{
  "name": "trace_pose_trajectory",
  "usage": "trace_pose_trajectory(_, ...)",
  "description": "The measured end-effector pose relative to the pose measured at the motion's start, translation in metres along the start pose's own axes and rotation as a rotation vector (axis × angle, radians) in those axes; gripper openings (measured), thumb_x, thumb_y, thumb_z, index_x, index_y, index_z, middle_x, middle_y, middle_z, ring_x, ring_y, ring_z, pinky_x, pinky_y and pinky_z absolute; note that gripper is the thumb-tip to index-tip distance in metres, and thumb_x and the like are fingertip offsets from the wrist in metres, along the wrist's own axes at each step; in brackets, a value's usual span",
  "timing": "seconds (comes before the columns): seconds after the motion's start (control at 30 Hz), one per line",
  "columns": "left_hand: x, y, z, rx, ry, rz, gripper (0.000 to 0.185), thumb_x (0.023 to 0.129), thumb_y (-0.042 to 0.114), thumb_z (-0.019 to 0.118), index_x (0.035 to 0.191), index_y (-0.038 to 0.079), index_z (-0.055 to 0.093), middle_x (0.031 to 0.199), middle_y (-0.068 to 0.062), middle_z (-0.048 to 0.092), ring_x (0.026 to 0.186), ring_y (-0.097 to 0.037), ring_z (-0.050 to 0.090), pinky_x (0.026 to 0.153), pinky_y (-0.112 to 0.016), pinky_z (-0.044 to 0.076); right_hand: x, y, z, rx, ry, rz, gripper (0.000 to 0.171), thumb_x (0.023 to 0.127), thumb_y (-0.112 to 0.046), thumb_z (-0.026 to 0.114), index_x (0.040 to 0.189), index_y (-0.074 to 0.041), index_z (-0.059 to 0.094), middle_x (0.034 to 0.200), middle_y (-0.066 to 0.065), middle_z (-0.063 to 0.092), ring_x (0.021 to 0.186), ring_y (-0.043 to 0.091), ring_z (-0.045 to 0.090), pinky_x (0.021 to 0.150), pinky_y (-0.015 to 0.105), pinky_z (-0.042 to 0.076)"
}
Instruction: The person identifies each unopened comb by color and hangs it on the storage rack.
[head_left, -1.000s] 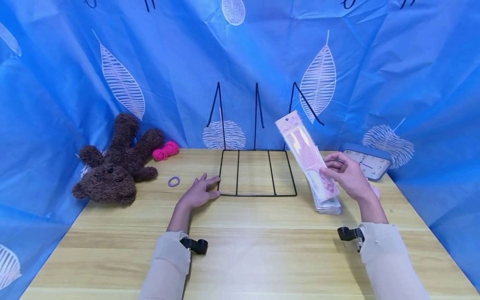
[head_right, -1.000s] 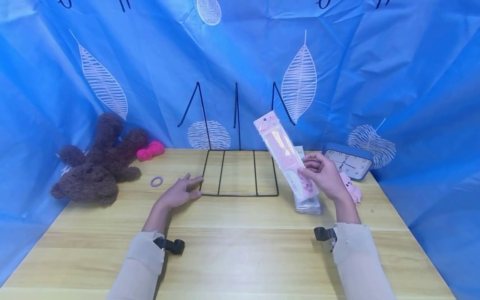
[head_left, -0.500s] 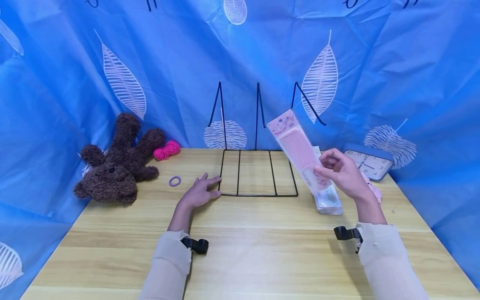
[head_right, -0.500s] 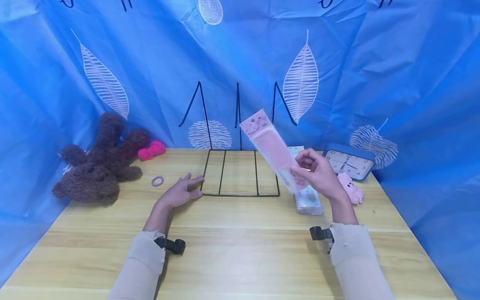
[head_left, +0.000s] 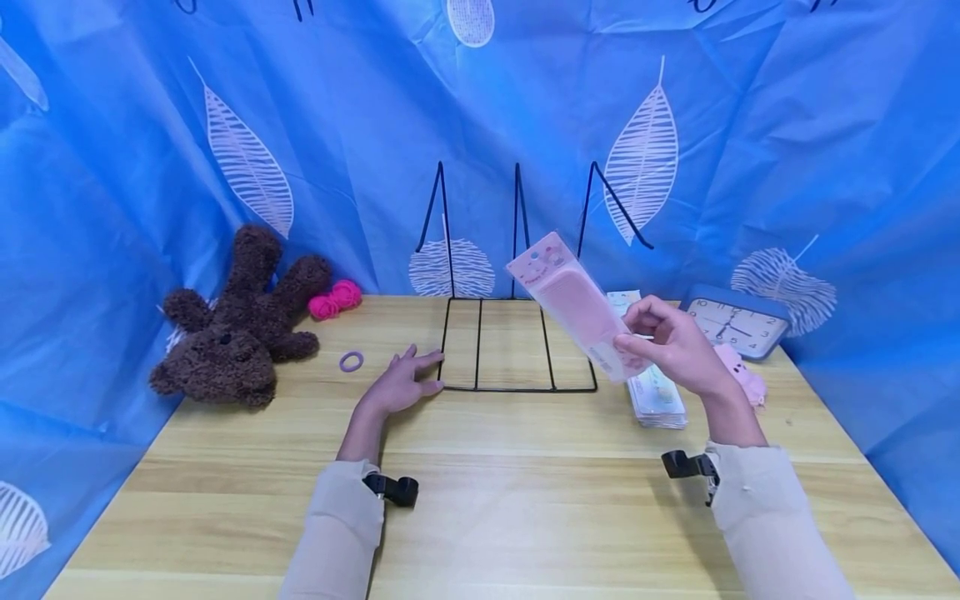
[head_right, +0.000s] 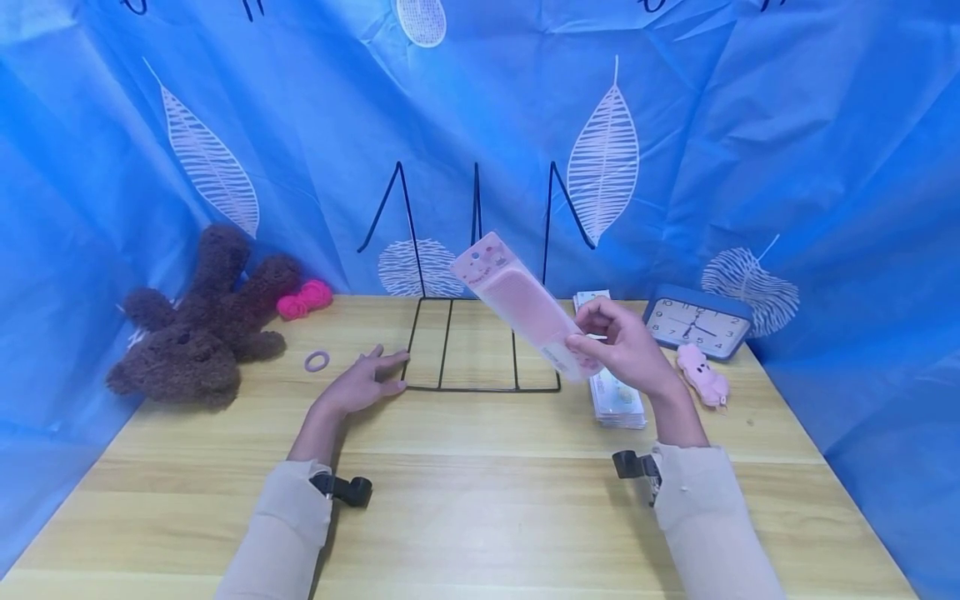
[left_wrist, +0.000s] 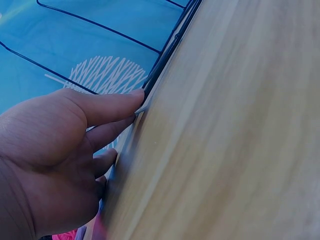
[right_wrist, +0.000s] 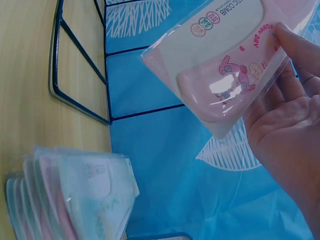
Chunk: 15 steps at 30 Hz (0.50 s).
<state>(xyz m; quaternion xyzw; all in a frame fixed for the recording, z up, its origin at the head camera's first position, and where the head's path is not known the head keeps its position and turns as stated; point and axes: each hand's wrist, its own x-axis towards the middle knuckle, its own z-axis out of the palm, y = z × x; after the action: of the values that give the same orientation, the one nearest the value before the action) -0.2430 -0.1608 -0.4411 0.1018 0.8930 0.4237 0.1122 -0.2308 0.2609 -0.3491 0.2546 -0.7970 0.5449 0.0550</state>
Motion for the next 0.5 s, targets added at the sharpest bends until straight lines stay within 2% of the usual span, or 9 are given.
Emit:
trace_pose_trajectory(0.27,0.0021,-0.0022,0.0012,-0.002,0.005,-0.014,0.056,0.099,0.016,0.065,0.152,0.010,0.048,0.164,-0.017,0.026,0.151,-0.047,-0.006,0.118,-0.064,-0.001,0.0045,-0.0070,0.0039,-0.045,0.021,0.019,0.019,0.095,-0.002,0.069,0.109,0.004,0.058,0.108,0.001,0.070,0.097,0.014,0.070,0.080,0.029,0.057)
trace_pose_trajectory(0.5,0.0028,-0.0039,0.0007,-0.011,0.004,-0.019,0.056,0.099,0.015,0.066,0.152,0.011,0.048,0.165,-0.016,0.025,0.151,-0.048,-0.007,0.118,-0.064,-0.001,0.0082,-0.0040,0.0101,-0.079,0.059,0.059,0.022,0.095,-0.006,0.070,0.109,0.004,0.057,0.109,0.002,0.071,0.098,0.013,0.068,0.084,0.027,0.053)
